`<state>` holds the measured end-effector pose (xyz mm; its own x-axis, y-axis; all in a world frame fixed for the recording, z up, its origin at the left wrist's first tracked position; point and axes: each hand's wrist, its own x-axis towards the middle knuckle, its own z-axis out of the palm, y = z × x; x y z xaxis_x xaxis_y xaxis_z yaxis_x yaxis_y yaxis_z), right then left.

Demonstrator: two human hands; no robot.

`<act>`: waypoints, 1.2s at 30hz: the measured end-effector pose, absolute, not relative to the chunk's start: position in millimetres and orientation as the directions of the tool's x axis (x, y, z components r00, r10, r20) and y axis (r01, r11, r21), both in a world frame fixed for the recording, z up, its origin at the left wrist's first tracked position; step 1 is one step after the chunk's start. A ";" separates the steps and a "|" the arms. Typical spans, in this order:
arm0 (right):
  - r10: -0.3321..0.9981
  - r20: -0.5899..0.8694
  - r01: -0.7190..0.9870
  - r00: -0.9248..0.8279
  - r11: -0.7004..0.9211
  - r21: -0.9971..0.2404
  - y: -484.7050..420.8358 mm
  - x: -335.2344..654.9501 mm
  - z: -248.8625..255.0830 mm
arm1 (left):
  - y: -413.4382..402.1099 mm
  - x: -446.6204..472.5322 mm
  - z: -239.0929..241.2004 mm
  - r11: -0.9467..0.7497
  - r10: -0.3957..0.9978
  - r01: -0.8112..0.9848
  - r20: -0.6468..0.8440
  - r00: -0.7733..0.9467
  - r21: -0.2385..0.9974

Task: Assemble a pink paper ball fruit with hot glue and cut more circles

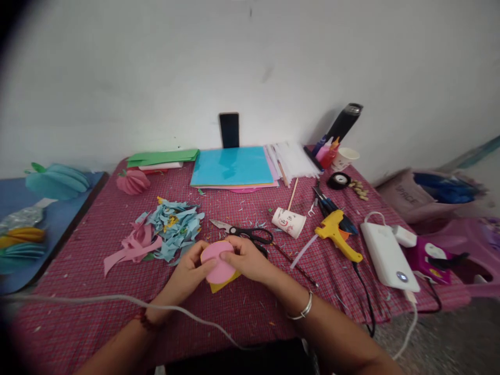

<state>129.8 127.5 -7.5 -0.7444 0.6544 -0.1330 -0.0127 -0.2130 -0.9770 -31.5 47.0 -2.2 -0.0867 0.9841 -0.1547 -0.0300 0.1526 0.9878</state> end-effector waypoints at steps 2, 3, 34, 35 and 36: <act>0.673 -0.123 -0.032 -0.730 -0.214 -0.976 127.3 128.7 -9.9 | 46.5 -32.2 -0.9 0.117 0.987 -0.084 -0.125 -0.102 0.990; 0.680 -0.120 -0.042 -0.723 -0.216 -0.976 127.1 128.6 -10.1 | 45.6 -32.8 -0.2 0.103 0.989 -0.097 -0.113 -0.100 0.990; 0.614 0.020 -0.029 -0.789 -0.005 -1.000 117.6 131.7 4.5 | 35.2 -39.9 -3.4 0.191 0.973 -0.099 -0.176 0.148 0.976; 0.611 0.036 -0.040 -0.791 0.007 -0.999 116.8 131.2 4.6 | 35.7 -39.6 -3.3 0.185 0.973 -0.096 -0.169 0.156 0.978; 0.607 0.054 -0.051 -0.793 0.022 -0.998 116.2 131.0 5.0 | 36.6 -38.8 -2.4 0.184 0.971 -0.076 -0.169 0.169 0.980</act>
